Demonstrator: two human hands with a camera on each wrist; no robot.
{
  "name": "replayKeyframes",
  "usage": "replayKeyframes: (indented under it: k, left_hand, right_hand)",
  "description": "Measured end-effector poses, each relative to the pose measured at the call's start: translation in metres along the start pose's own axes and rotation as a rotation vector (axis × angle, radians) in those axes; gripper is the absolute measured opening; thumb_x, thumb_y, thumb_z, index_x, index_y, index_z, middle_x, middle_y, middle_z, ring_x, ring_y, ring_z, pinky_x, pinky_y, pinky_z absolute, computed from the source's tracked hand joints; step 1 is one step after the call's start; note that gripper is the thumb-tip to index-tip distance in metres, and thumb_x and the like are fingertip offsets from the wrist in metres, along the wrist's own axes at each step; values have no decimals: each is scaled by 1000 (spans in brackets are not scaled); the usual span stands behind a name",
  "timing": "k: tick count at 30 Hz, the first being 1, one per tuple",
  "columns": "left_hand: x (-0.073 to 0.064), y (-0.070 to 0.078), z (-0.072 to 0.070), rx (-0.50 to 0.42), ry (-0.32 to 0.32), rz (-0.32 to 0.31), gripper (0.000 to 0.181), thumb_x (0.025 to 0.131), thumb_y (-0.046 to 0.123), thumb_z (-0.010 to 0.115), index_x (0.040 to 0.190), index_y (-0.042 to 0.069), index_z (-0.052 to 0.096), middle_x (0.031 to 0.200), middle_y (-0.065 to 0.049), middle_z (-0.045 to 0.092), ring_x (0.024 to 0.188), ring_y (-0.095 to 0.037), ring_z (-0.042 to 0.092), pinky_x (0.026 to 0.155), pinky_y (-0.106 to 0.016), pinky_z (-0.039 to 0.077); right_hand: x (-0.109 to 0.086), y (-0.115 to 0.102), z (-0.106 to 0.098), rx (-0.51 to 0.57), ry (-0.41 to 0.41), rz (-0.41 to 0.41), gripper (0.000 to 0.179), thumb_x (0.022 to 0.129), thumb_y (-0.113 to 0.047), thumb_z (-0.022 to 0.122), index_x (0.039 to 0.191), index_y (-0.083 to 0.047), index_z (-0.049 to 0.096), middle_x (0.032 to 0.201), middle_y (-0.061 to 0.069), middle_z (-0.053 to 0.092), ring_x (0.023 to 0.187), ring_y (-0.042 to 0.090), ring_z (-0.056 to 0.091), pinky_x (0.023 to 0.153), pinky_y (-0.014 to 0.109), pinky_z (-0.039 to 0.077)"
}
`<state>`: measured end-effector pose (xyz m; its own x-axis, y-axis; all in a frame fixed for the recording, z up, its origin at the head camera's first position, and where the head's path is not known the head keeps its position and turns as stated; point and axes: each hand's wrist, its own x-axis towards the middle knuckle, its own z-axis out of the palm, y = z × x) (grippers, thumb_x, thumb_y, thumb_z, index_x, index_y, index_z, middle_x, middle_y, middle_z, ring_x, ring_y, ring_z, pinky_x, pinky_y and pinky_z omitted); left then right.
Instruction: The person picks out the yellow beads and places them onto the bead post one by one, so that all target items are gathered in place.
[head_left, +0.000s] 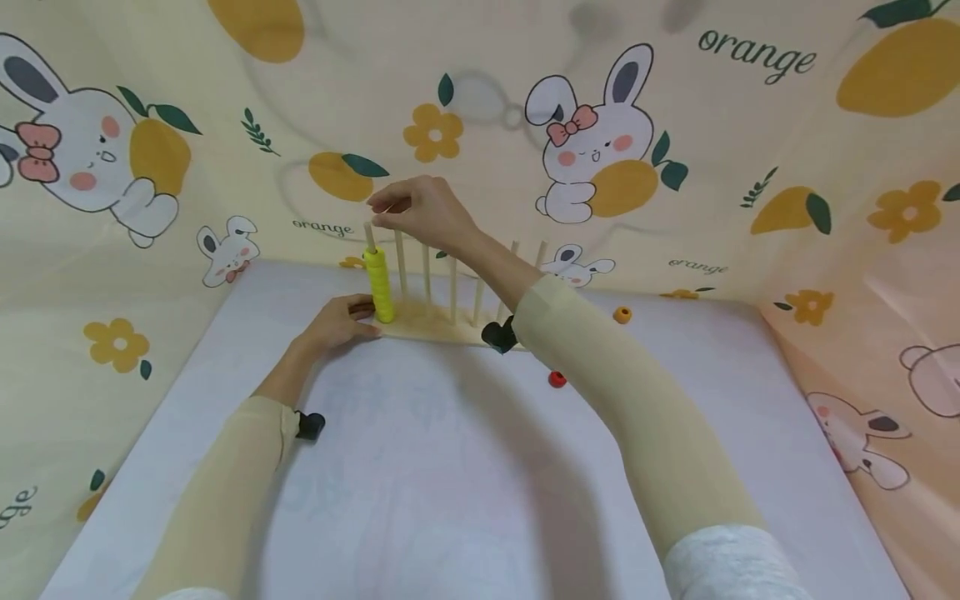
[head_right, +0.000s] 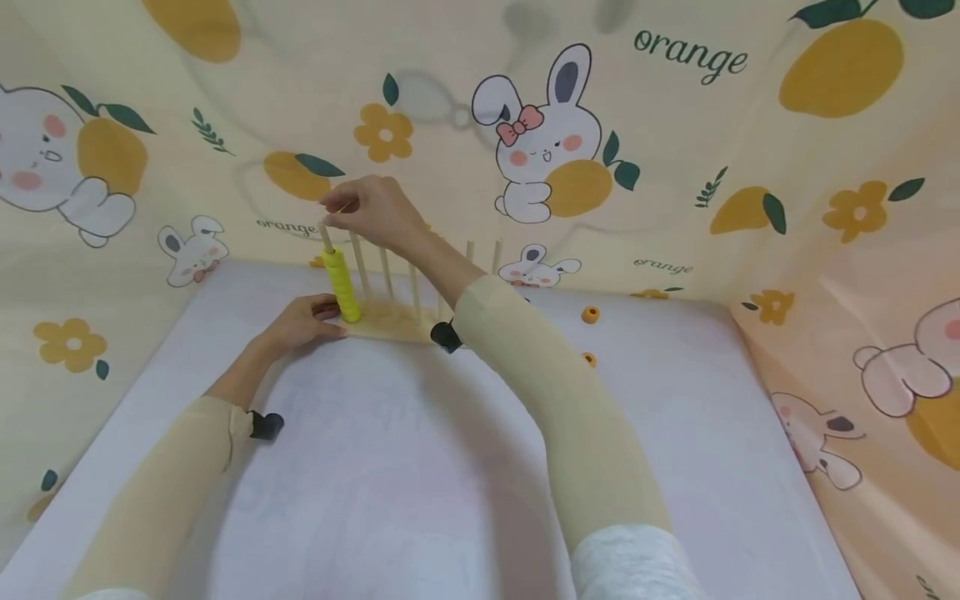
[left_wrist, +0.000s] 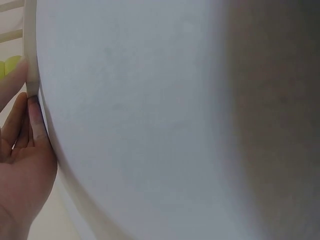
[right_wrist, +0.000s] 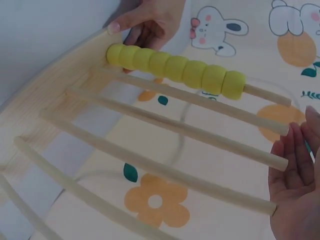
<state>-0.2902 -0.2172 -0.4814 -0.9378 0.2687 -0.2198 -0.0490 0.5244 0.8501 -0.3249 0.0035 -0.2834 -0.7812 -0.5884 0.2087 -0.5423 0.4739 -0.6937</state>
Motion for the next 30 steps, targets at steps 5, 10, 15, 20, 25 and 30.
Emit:
replayKeyframes:
  k: [5,10,15,20,25,30]
  left_hand:
    - [1,4,2,-1,3,-1,77,87,8,76,150,-4,35,152,-22,40,139,-34,43,117,-43,34]
    - [0,4,2,9,16,1,77,87,9,77,150,-5,36,151,-23,42,137,-35,44,116,-43,35]
    - [-3,5,0,25,50,20,75,87,16,77,149,-1,39,149,-23,44,134,-38,47,114,-47,39]
    - [-10,7,-6,89,113,37,75,88,24,76,151,6,39,151,-22,42,132,-45,46,110,-54,41]
    - [-18,10,-11,216,155,83,76,90,33,75,152,7,39,154,-23,35,137,-46,38,110,-57,40]
    - [-26,13,-13,362,166,137,80,89,36,75,152,4,37,156,-28,29,142,-48,26,114,-64,26]
  right_hand:
    - [-14,6,-13,25,32,9,33,91,-27,74,120,-12,73,114,-2,72,96,5,65,83,20,54]
    - [-34,15,-28,6,52,-19,33,92,-28,72,121,-12,72,117,1,71,97,5,64,83,19,54]
    - [-56,25,-44,-35,88,-37,35,93,-30,71,123,-13,71,120,2,70,106,12,62,95,23,50]
    - [-79,36,-58,-63,118,12,40,92,-36,71,127,-15,69,126,-1,68,115,16,59,103,33,47]
    - [-105,44,-76,-76,163,64,43,92,-39,71,130,-18,67,131,-7,65,121,15,56,108,33,43]
    - [-129,50,-90,-160,184,102,47,91,-45,69,133,-23,65,134,-8,62,125,14,53,109,35,42]
